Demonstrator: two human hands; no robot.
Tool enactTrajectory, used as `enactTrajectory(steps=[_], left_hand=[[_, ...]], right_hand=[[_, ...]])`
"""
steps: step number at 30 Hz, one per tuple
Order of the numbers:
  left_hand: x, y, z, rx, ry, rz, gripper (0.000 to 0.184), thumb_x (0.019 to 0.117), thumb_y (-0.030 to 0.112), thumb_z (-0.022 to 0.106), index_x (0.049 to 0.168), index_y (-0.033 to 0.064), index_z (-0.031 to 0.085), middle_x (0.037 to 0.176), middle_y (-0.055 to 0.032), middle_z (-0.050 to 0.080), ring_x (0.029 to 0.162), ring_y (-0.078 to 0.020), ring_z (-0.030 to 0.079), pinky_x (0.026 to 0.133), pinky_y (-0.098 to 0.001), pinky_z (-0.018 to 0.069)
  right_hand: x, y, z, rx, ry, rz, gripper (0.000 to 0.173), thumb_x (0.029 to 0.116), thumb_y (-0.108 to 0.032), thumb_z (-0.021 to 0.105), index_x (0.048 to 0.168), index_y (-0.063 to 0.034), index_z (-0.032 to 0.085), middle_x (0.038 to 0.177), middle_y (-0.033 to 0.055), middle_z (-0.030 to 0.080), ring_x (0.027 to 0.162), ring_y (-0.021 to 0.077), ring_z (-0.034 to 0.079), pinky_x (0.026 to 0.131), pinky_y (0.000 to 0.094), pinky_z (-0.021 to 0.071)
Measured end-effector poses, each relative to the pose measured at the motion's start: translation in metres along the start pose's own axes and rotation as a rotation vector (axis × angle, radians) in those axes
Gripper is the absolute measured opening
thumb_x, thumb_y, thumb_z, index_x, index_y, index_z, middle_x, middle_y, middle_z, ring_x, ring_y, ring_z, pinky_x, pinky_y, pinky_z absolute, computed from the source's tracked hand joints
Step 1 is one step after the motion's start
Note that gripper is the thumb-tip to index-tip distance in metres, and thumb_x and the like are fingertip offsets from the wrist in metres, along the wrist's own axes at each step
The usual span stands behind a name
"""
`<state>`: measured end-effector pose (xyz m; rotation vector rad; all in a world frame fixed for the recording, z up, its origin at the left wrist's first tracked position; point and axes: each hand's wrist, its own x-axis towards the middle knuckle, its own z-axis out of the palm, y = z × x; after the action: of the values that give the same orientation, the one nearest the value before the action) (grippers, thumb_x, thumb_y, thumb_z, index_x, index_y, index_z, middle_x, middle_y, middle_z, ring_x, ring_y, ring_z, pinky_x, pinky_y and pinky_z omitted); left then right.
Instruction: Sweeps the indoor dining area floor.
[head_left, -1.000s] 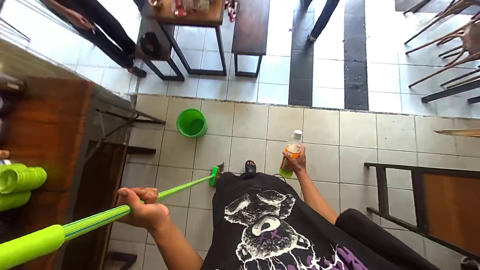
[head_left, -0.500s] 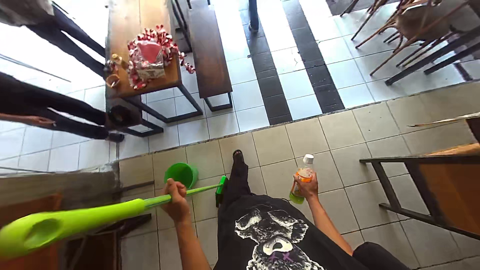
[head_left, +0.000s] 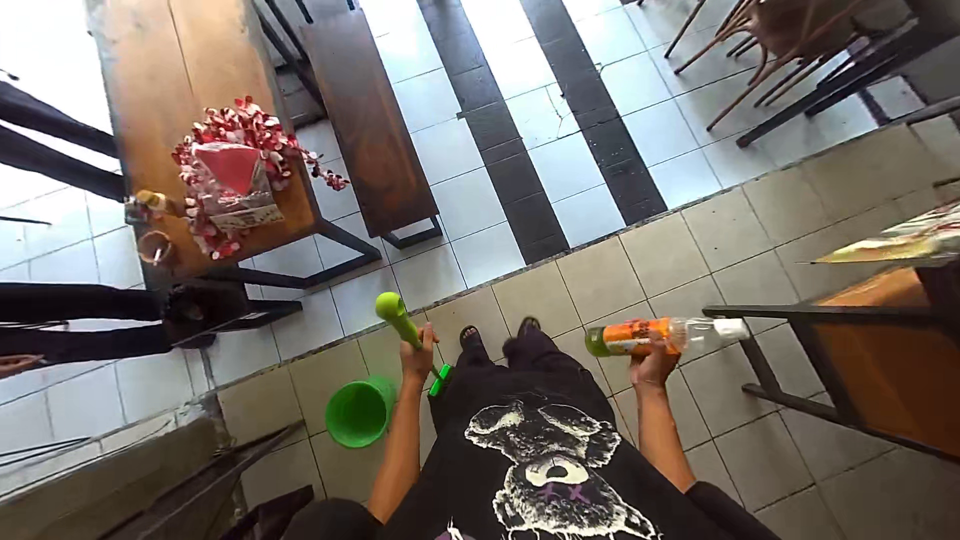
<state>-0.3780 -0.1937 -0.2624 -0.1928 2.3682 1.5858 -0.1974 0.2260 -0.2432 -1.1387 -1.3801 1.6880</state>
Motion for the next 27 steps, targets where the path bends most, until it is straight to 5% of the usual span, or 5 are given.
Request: enactTrajectory(steps=[2,6,12,21,27], left_hand=[[0.031,0.003,0.012,0.029,-0.024,-0.026,0.037,0.1057,0.026,0.053,0.076,0.0089,0.068,0.064,0.0069,0.061,0.054,-0.0026,0.051,0.055,-0.0237,0.0449],[0.092,0.01,0.035,0.038,0.034,-0.084,0.036,0.1058,0.025,0.053,0.078,0.0074,0.068,0.063,0.0063,0.059,0.053,-0.0025,0.049,0.055,-0.0231,0.0439],[0.13,0.025,0.076,0.134,0.135,-0.208,0.037,0.1057,0.029,0.052,0.083,0.0056,0.07,0.071,0.0013,0.066,0.064,-0.0081,0.059,0.066,-0.0322,0.0518],[0.109,0.065,0.147,0.184,0.35,-0.333,0.03,0.098,0.026,0.063,0.085,0.0005,0.073,0.075,-0.0099,0.07,0.07,-0.0213,0.068,0.074,-0.0467,0.0578],[0.135,0.067,0.159,0.157,0.602,-0.354,0.019,0.0928,0.017,0.065,0.088,0.0002,0.074,0.076,-0.0095,0.071,0.072,-0.0202,0.069,0.074,-0.0456,0.0582]], right_hand=[[0.029,-0.015,0.031,0.126,0.014,0.016,0.081,0.0858,-0.051,0.074,0.142,-0.0054,0.037,0.112,0.0102,0.069,0.099,0.0232,0.071,0.085,0.0456,0.0625],[0.091,-0.029,0.089,0.177,-0.037,0.128,0.045,0.1027,-0.031,0.058,0.136,-0.0053,0.043,0.112,0.0117,0.068,0.1,0.0257,0.071,0.086,0.0479,0.0622],[0.182,-0.017,0.154,0.02,-0.381,0.2,0.067,0.0723,-0.016,0.089,0.126,0.0028,0.052,0.106,0.0145,0.07,0.093,0.0254,0.072,0.079,0.0456,0.064],[0.269,-0.024,0.282,0.132,-0.76,0.273,0.073,0.0784,-0.038,0.085,0.132,-0.0002,0.052,0.114,0.0122,0.074,0.104,0.0265,0.073,0.092,0.043,0.0616],[0.322,-0.02,0.364,0.044,-0.778,0.279,0.084,0.0774,-0.059,0.08,0.129,-0.0011,0.048,0.099,0.0091,0.074,0.086,0.0259,0.075,0.08,0.0457,0.0652]])
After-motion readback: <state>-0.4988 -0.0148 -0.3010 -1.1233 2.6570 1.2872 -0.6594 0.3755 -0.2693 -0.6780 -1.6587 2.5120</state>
